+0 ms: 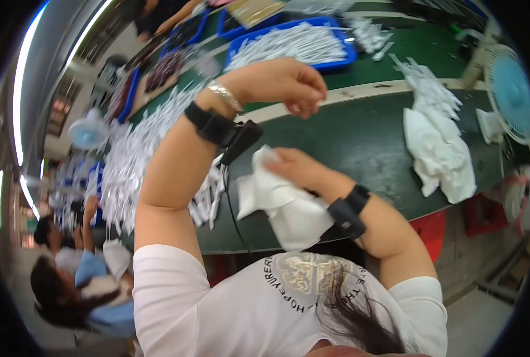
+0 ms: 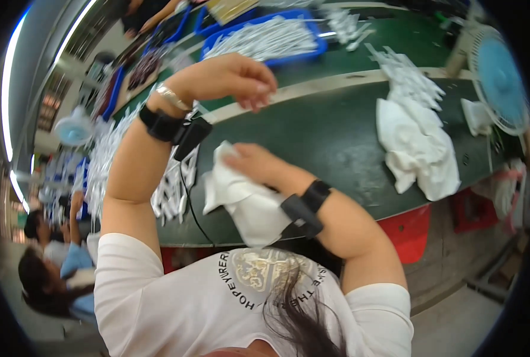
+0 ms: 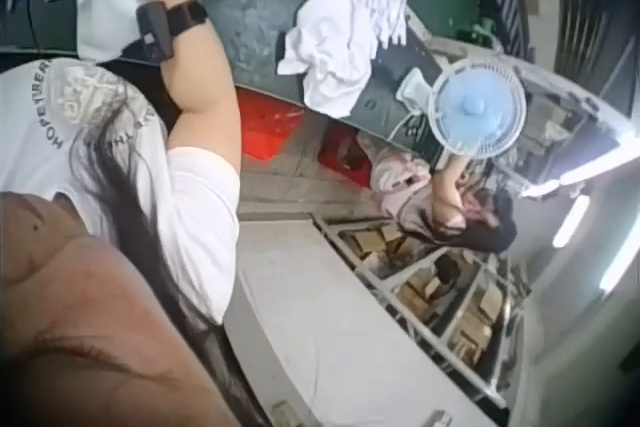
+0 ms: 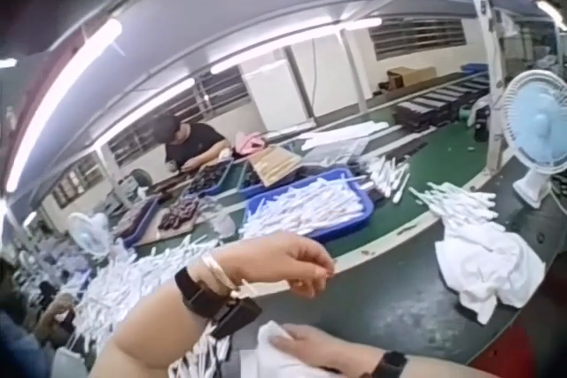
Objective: The person picks up a white plastic component from a pile, wipes it with a cloth, and places it into a blue tray. This process is repeated with several more components throughout the video.
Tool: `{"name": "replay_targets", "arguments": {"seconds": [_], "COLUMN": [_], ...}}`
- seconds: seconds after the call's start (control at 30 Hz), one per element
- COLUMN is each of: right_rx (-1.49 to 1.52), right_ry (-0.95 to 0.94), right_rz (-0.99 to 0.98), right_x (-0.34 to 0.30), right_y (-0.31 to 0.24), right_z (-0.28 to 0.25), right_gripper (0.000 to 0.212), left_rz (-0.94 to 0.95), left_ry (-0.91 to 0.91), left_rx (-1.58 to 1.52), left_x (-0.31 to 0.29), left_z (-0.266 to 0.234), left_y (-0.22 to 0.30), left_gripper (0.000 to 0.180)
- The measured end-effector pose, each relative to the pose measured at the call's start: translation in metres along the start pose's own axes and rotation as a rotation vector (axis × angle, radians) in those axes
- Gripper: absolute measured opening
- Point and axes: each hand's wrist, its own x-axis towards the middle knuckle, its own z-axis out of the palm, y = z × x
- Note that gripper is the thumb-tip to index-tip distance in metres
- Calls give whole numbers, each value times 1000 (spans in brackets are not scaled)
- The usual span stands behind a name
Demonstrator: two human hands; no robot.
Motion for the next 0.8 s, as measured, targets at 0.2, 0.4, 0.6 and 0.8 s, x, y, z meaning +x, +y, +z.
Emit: {"name": "replay_targets", "arguments": {"seconds": [0.2, 0.4, 0.6, 0.8], "right_rx": [139, 177, 219, 233], "right_ry": [-53, -32, -16, -17], "right_rz": [109, 137, 199, 190], "right_x": [-5, -9, -11, -8], "right_y": [-14, -16, -17, -19], "right_z": [8, 15, 11, 14], "right_gripper": [24, 25, 26, 27], "left_rz": [-446, -522, -569, -319], "left_ry": [295, 504, 577, 1009], "left_rx": [599, 1052, 968, 764], "left_x": [-130, -175, -208, -243], "left_z": [-31, -26, 16, 38], "left_y": [-85, -168, -167, -181], "left_gripper": [16, 13, 12, 16]}}
